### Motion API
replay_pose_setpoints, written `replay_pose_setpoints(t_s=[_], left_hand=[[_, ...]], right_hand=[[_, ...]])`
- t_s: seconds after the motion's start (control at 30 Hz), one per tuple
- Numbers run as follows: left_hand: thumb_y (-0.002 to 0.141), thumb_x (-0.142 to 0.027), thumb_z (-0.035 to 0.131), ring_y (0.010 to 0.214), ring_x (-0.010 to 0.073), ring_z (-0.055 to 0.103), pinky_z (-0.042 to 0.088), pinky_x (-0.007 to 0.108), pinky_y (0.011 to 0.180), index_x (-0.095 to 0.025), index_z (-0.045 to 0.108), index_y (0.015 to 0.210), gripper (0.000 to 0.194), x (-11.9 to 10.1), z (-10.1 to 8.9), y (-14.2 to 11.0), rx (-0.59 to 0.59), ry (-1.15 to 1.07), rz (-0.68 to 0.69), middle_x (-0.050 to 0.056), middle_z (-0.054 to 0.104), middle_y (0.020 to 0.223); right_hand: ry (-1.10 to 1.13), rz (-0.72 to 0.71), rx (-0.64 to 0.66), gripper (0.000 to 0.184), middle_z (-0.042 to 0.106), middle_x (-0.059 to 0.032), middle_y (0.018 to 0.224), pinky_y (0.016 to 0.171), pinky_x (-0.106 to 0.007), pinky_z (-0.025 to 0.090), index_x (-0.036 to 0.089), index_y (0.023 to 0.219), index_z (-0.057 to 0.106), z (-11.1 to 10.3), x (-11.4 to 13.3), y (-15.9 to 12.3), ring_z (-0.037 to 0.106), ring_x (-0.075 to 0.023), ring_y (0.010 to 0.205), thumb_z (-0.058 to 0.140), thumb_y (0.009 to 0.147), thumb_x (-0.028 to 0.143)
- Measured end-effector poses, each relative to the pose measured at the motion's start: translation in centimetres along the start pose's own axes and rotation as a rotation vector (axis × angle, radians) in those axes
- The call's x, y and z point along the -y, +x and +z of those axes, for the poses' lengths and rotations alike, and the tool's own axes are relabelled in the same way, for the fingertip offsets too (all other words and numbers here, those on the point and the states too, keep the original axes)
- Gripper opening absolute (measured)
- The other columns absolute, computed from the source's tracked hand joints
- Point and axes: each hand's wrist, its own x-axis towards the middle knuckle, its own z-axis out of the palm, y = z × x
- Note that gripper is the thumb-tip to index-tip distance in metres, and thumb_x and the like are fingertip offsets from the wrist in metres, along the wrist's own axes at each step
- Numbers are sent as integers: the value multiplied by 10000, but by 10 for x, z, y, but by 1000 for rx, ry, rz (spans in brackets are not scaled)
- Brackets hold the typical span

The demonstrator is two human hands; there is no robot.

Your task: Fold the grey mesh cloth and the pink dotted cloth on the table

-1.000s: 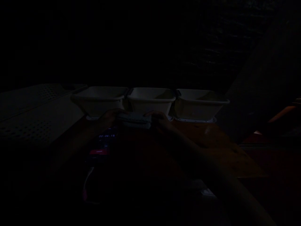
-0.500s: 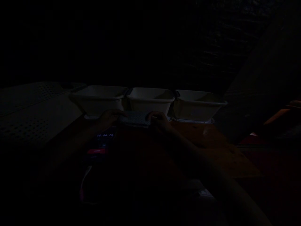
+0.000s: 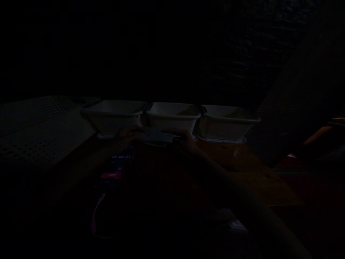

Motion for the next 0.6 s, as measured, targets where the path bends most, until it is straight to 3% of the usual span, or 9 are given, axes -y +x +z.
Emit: replay_pose_setpoints(t_s=[0.13,0.3,0.47,0.6], left_hand=[[761,-456,754,1045,249,627,487,335,880,-175,711,993,367,-2,1,-3,41,10,22,85,687,1098],[745,-419,788,1123,243,606,500,318,891,-246,589,1294,610,-8,6,-7,74,-56,7,77,614,1283],[745,-495,782,1085,250,620,504,314,869,-210,645,1234,583,-5,7,-7,137,40,-51,83,655,1204],[680,-548,808,859,231,659,525,297,695,-168,683,1157,622,-4,7,-8,128,106,-145,89,701,1026]], right_hand=[[-39,-4,-4,123,736,-72,871,774,-326,496,182,791,763,-1,-4,0,663,-194,830,656,748,224],[-81,-141,33,142,716,-65,785,755,-324,484,188,708,738,2,-2,1,662,-187,782,637,791,241],[-213,-183,86,225,699,-80,810,802,-354,471,204,677,748,1,2,-1,638,-200,829,634,844,303],[-187,-177,122,238,696,-91,858,797,-361,487,201,663,744,2,7,-2,635,-211,869,637,844,312]])
